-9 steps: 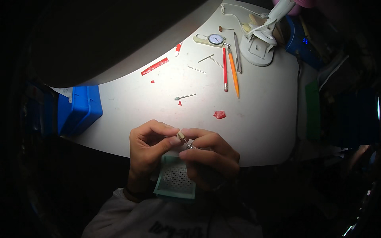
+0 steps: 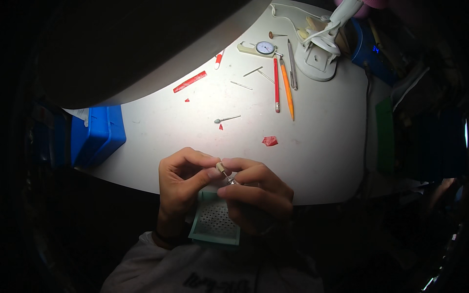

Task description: Using a handheld rotary tool to grind or polish a small yellow component.

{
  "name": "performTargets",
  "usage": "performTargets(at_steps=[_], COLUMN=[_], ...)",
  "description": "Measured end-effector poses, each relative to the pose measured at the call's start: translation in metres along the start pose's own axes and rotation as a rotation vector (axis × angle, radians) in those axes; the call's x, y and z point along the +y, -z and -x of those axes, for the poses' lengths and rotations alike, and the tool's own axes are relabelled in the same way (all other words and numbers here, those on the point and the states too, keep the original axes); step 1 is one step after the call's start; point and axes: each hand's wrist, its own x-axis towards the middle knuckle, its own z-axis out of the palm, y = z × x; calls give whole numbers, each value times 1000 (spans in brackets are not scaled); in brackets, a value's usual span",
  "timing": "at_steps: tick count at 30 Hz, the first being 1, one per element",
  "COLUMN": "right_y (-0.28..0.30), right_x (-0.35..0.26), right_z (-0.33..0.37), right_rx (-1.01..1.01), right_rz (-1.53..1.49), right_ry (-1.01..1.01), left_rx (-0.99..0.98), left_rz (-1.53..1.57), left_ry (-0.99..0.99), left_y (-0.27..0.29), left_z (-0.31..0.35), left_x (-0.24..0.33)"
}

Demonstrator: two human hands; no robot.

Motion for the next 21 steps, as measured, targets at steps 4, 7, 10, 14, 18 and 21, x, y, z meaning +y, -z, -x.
performTargets(at_steps=[4,7,10,14,18,21], right_y=[1,1,-1,1,5,3], right_x=[-1,1,0,1,-1,5], right_z=[0,1,1,2,1,4], right_rx=[5,4,13,-2,-17,26], right_rz=[6,-1,-15,6,-46,-126], right_ry=[9,11,5,17,-16,-55], left_rx=[-2,-2,-10,-9,-5,-1], left_rz=[-2,11,10,10,6,7], left_ry=[14,15,13,8,-21,-52], left_y=[0,0,2,0,-1,0], left_z=[0,0,0,-1,-1,-1], left_x=[0,-1,-1,-2,-2,-5])
